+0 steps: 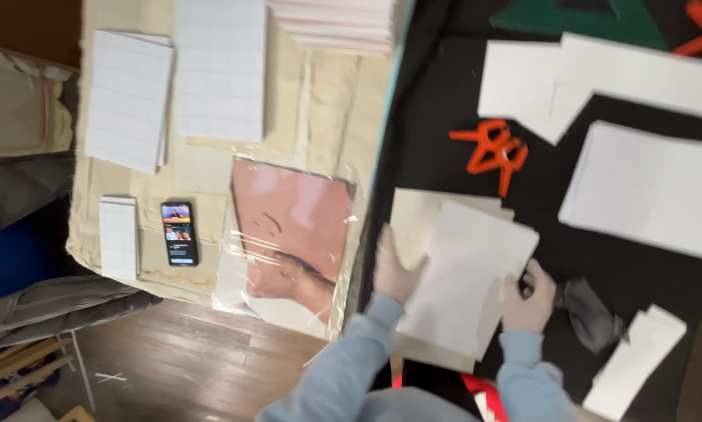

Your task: Organizing and stacking art prints and paper sheets on workshop tables.

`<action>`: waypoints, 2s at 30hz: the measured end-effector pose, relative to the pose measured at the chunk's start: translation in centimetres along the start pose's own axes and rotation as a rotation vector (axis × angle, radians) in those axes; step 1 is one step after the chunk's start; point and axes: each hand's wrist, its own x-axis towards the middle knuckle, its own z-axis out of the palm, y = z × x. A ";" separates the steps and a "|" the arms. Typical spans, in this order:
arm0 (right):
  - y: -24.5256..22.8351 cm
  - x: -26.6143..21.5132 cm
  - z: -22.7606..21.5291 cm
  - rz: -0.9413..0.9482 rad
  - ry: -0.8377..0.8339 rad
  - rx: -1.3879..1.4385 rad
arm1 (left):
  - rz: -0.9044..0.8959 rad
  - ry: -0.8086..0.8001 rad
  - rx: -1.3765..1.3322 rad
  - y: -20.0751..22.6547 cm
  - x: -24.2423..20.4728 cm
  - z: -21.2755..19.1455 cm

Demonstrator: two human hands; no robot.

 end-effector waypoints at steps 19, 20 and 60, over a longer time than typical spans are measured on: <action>-43.9 28.8 18.5 -0.459 -0.334 0.353 | 0.497 0.590 0.045 17.7 33.7 -24.6; -44.2 28.5 18.3 -0.458 -0.335 0.346 | 0.492 0.589 0.040 17.6 34.0 -24.6; -43.6 29.9 15.9 -0.367 -0.647 0.395 | 0.567 0.525 -0.298 18.9 30.6 -21.2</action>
